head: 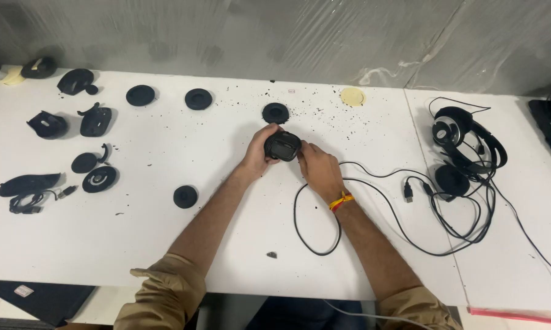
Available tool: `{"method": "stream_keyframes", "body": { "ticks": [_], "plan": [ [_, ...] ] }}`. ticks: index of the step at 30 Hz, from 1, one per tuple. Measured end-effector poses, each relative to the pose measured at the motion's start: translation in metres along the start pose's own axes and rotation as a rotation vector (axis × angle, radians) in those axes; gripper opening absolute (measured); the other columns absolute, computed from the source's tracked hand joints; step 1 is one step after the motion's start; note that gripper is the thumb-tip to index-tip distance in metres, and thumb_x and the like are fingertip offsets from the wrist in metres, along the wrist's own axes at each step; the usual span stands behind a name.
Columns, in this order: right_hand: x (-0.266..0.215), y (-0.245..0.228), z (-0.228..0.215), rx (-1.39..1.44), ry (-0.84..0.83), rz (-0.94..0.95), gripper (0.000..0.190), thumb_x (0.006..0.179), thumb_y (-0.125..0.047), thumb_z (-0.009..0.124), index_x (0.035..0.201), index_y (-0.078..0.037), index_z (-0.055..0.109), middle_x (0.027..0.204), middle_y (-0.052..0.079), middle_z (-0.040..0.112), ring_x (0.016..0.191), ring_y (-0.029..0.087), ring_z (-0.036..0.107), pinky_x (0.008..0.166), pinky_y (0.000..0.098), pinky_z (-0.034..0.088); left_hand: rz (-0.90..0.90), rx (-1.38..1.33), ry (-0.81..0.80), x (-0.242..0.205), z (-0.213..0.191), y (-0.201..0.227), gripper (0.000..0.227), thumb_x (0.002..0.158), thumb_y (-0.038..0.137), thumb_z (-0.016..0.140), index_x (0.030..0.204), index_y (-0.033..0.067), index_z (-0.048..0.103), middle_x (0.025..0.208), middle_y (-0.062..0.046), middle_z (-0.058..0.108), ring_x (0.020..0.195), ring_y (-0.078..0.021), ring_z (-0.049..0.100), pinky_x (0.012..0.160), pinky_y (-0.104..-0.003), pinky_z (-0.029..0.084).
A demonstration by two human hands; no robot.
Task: Manually disassemble a keyboard and computer headphones on an office desk.
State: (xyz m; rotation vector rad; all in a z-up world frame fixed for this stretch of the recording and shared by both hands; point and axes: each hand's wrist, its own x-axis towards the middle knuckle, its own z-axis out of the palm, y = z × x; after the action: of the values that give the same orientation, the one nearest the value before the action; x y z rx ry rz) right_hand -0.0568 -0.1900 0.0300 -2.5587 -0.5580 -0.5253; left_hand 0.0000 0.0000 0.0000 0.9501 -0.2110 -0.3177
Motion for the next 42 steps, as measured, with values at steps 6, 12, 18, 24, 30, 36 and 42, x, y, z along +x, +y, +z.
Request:
{"method": "stream_keyframes", "body": {
  "ticks": [6, 12, 18, 24, 30, 36, 42],
  "plan": [
    [0.002, 0.001, 0.001, 0.03, -0.019, 0.03, 0.019, 0.098, -0.014, 0.059, 0.11, 0.001, 0.061, 0.093, 0.02, 0.071, 0.076, 0.042, 0.068, 0.065, 0.0502, 0.056, 0.056, 0.128, -0.029, -0.019, 0.033, 0.026, 0.039, 0.105, 0.036, 0.038, 0.123, 0.0142, 0.065, 0.067, 0.001, 0.055, 0.046, -0.0048, 0.035, 0.041, -0.023, 0.028],
    [0.011, 0.01, 0.027, -0.013, -0.069, 0.026, 0.022, 0.098, -0.019, 0.06, 0.091, 0.001, 0.064, 0.09, 0.021, 0.071, 0.077, 0.041, 0.069, 0.069, 0.0495, 0.056, 0.079, 0.076, 0.035, -0.006, 0.015, 0.011, 0.043, 0.109, 0.035, 0.037, 0.113, 0.0002, 0.062, 0.071, -0.004, 0.061, 0.046, -0.0073, 0.039, 0.042, -0.026, 0.032],
    [0.014, 0.002, 0.024, 0.008, -0.052, 0.017, 0.025, 0.099, -0.022, 0.06, 0.089, 0.001, 0.064, 0.087, 0.02, 0.071, 0.075, 0.041, 0.069, 0.066, 0.0497, 0.056, 0.138, 0.06, 0.114, -0.004, 0.009, 0.005, 0.037, 0.108, 0.032, 0.042, 0.109, 0.0016, 0.064, 0.074, -0.005, 0.063, 0.05, -0.0086, 0.043, 0.044, -0.026, 0.034],
    [0.014, -0.002, 0.02, 0.054, -0.025, -0.003, 0.023, 0.097, -0.021, 0.061, 0.09, 0.0, 0.066, 0.087, 0.02, 0.071, 0.074, 0.04, 0.069, 0.067, 0.0492, 0.056, 0.203, 0.208, 0.204, -0.005, 0.014, 0.001, 0.04, 0.108, 0.033, 0.042, 0.106, 0.0031, 0.069, 0.072, -0.002, 0.062, 0.051, -0.0065, 0.043, 0.046, -0.025, 0.035],
    [0.013, -0.004, 0.018, 0.011, -0.064, -0.006, 0.027, 0.101, -0.024, 0.056, 0.09, -0.002, 0.068, 0.087, 0.019, 0.073, 0.076, 0.038, 0.07, 0.067, 0.0486, 0.056, 0.303, 0.334, 0.272, -0.007, 0.019, 0.001, 0.042, 0.11, 0.034, 0.042, 0.105, 0.0038, 0.071, 0.07, 0.0, 0.058, 0.052, -0.0052, 0.041, 0.045, -0.024, 0.032],
    [0.009, -0.009, 0.009, -0.02, -0.12, -0.011, 0.025, 0.103, -0.024, 0.053, 0.097, -0.003, 0.066, 0.083, 0.017, 0.073, 0.073, 0.038, 0.07, 0.063, 0.0488, 0.055, 0.427, 0.296, 0.29, 0.001, 0.009, -0.014, 0.034, 0.112, 0.03, 0.05, 0.108, 0.0025, 0.069, 0.087, 0.001, 0.069, 0.069, -0.0027, 0.057, 0.057, -0.022, 0.047],
    [0.005, -0.011, 0.005, -0.005, -0.055, -0.1, 0.024, 0.1, -0.025, 0.055, 0.098, -0.003, 0.066, 0.078, 0.018, 0.072, 0.068, 0.038, 0.069, 0.06, 0.0487, 0.054, 0.395, 0.572, 0.484, -0.005, 0.019, -0.009, 0.033, 0.108, 0.031, 0.055, 0.11, 0.0043, 0.073, 0.08, -0.004, 0.063, 0.062, -0.0094, 0.047, 0.054, -0.026, 0.039]
  ]
}}
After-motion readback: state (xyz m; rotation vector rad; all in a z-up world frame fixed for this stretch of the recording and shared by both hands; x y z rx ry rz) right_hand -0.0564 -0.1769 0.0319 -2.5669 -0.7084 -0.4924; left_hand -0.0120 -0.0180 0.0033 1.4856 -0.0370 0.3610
